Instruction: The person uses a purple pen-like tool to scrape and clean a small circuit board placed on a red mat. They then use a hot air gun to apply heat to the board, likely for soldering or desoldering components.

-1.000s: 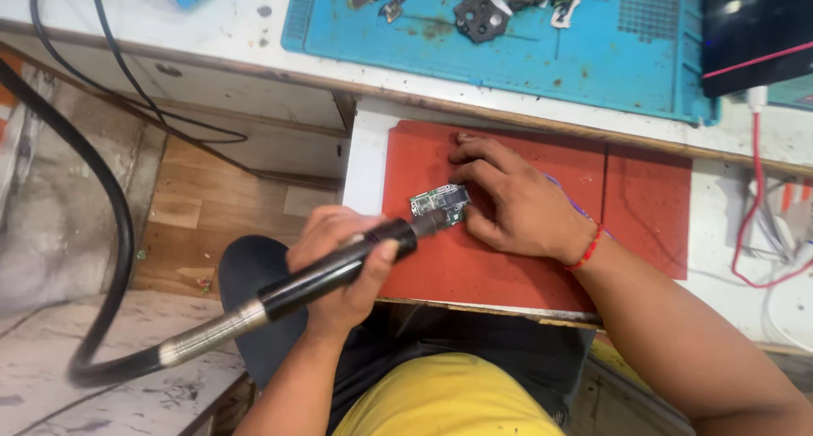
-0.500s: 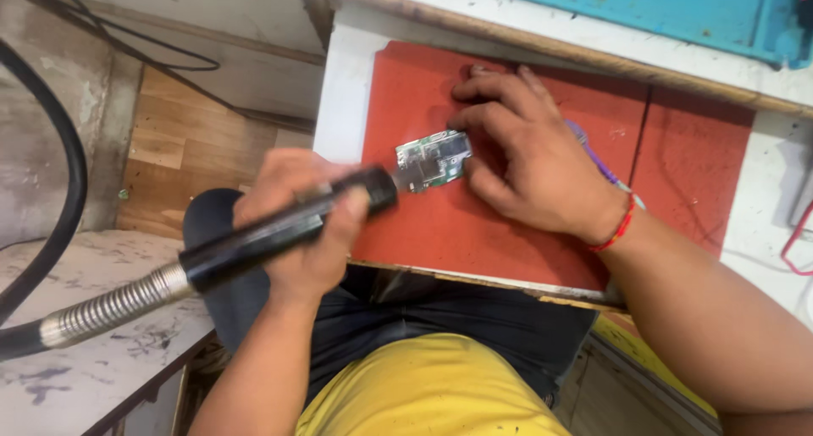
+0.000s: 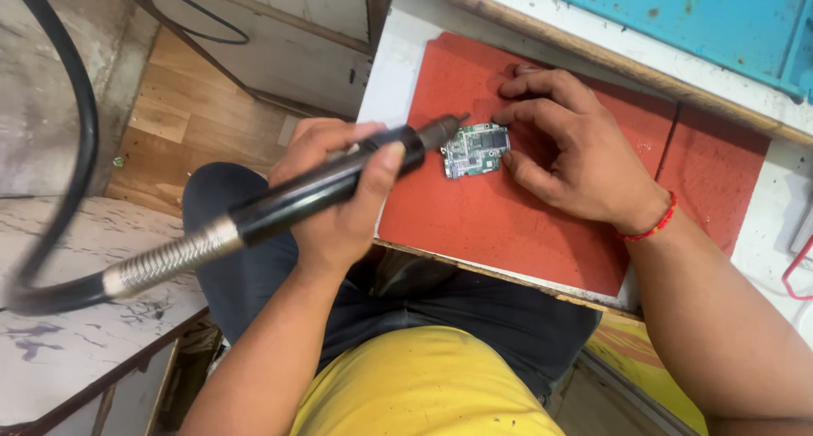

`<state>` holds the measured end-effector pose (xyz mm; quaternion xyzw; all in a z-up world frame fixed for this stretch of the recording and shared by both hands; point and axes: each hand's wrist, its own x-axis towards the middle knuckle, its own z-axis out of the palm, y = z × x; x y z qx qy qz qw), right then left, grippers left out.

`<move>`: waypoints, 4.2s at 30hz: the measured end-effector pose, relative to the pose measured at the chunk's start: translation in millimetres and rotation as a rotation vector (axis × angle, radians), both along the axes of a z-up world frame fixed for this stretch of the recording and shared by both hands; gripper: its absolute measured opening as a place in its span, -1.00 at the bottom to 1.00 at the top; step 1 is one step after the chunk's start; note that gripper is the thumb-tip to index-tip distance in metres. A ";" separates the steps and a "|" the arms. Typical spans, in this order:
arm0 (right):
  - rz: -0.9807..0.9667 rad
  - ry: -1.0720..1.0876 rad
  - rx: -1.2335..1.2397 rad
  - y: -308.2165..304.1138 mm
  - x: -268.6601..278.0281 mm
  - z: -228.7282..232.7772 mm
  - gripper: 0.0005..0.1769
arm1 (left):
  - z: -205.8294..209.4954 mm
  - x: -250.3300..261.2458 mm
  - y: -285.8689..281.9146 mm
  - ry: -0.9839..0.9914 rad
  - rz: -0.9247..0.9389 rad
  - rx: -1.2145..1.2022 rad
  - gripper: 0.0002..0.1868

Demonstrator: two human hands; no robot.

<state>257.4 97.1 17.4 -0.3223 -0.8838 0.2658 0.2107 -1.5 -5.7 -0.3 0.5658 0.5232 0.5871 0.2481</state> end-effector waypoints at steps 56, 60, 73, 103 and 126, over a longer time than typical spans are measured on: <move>-0.065 0.046 -0.002 1.4 -0.2 -0.8 -0.59 | 7.0 1.1 2.8 0.085 -0.051 0.079 -0.68; -0.096 0.052 -0.040 1.1 4.2 -0.4 -0.59 | 3.1 3.9 0.6 -0.002 0.043 -0.004 -0.67; -0.093 0.024 -0.039 6.4 3.6 1.7 -0.52 | 8.0 2.8 2.9 -0.017 0.093 -0.030 -0.66; -0.059 -0.056 0.049 1.8 3.4 1.6 -0.43 | 5.9 1.1 3.9 0.120 -0.204 0.144 -0.69; -0.068 -0.058 0.041 5.9 0.6 6.2 -0.45 | 8.1 6.2 7.0 0.052 -0.014 0.050 -0.64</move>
